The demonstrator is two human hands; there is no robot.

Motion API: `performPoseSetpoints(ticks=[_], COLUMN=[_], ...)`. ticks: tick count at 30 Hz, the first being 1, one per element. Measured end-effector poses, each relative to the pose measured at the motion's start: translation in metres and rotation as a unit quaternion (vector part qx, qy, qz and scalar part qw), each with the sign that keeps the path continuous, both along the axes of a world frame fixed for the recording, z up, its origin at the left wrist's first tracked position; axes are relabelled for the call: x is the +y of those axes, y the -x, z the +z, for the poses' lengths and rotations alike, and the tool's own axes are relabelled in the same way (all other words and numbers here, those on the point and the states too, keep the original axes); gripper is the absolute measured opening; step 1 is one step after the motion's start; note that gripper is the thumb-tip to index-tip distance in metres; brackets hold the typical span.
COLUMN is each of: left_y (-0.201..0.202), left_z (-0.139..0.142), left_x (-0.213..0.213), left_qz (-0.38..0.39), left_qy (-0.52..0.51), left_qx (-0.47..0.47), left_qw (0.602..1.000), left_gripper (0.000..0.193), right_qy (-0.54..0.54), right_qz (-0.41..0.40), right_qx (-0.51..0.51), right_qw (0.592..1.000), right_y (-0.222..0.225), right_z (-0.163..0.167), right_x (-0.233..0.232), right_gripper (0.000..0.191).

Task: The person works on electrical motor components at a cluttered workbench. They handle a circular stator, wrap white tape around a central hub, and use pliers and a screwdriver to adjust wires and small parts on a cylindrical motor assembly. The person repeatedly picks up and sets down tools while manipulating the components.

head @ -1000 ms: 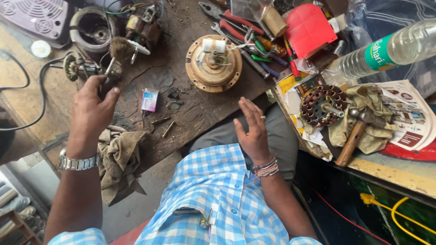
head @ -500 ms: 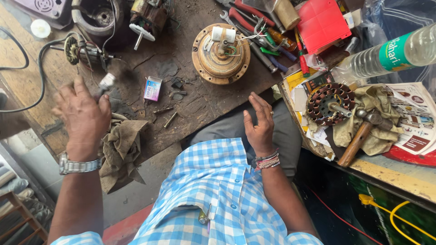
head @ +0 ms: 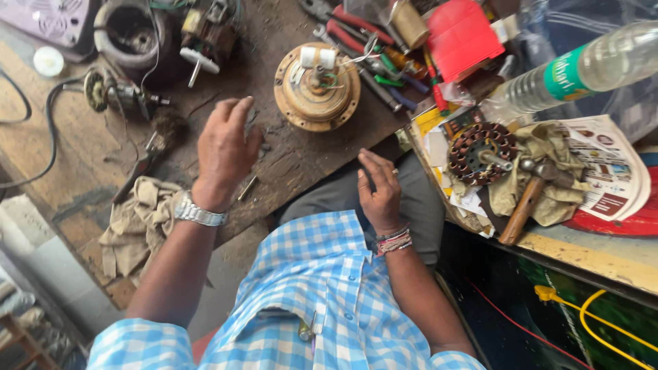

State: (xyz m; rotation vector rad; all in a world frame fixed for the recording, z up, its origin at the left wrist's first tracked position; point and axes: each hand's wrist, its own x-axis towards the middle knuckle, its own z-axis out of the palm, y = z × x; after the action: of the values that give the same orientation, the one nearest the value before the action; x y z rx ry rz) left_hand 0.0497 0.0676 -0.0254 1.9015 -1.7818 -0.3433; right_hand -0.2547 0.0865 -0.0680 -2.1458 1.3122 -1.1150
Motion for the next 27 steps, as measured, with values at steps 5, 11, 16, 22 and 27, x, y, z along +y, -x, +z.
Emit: performPoseSetpoints(ticks=[5, 11, 16, 22, 27], left_y=[0.023, 0.024, 0.025, 0.034, 0.045], left_z=[-0.021, -0.064, -0.065, -0.057, -0.054], left_x=[-0.037, -0.079, -0.078, -0.065, -0.061], left_qz=[-0.055, 0.018, 0.1, 0.013, -0.001], left_qy=[0.116, 0.015, -0.274, -0.263, -0.219], left_qx=[0.01, 0.176, 0.566, 0.767, 0.77], left_qw=[0.992, 0.984, 0.771, 0.585, 0.599], left_gripper=[0.088, 0.065, 0.048, 0.062, 0.079], right_qy=[-0.012, -0.03, -0.038, -0.077, -0.094], right_qz=[-0.007, -0.031, -0.041, -0.019, -0.009], right_qx=[-0.002, -0.029, -0.041, -0.077, -0.104], right_qw=[1.0, 0.999, 0.998, 0.994, 0.99], right_y=[-0.001, -0.001, -0.001, -0.007, -0.005], right_z=[-0.007, -0.016, -0.018, -0.02, -0.023], right_x=[-0.002, -0.004, -0.007, -0.01, -0.01], right_gripper=[0.031, 0.024, 0.022, 0.024, 0.026])
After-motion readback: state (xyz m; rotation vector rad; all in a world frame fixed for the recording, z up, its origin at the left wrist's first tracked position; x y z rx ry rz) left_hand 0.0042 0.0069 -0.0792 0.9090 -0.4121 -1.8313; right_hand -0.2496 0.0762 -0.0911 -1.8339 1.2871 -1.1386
